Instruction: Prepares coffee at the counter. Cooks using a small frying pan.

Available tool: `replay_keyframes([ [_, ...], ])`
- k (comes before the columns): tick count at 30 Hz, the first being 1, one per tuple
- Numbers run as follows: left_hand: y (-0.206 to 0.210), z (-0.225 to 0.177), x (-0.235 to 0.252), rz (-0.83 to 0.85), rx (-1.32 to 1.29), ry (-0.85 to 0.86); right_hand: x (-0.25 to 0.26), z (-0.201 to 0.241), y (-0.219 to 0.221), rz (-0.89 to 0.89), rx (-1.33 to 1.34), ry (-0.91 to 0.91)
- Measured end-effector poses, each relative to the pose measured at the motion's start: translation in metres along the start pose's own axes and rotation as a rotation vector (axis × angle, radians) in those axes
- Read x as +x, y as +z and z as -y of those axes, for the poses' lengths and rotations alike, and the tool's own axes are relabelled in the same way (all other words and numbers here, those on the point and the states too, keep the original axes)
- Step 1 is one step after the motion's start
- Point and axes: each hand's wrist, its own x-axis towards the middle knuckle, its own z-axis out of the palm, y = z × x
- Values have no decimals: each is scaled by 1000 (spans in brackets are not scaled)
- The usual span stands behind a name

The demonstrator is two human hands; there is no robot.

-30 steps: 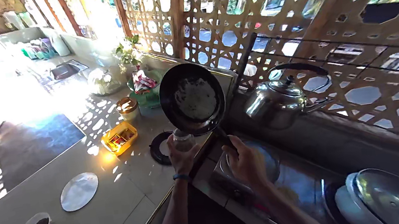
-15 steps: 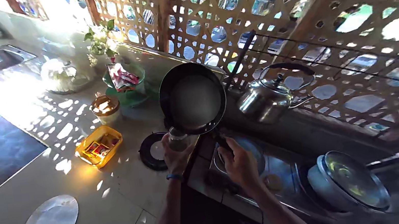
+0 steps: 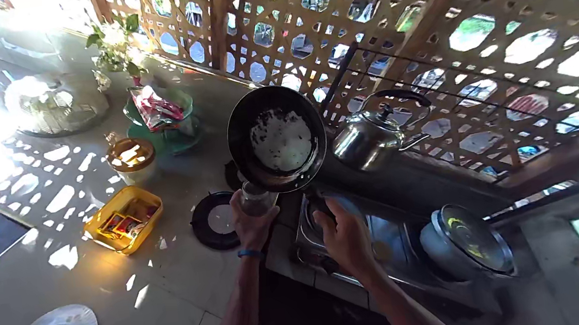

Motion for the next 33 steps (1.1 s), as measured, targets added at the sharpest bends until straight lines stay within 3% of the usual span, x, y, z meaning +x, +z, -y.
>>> replay_keyframes([
  [18, -27, 9, -2, -2, -20, 30, -16, 20, 10, 19, 37, 29],
  [22, -39, 14, -6, -14, -22, 37, -13, 15, 17, 239, 380, 187],
  [27, -58, 24, -16, -59, -33, 32, -15, 19, 23, 581, 1075, 617],
  [33, -101, 31, -45, -189, 70, -41, -14, 17, 67, 804, 1267, 794],
])
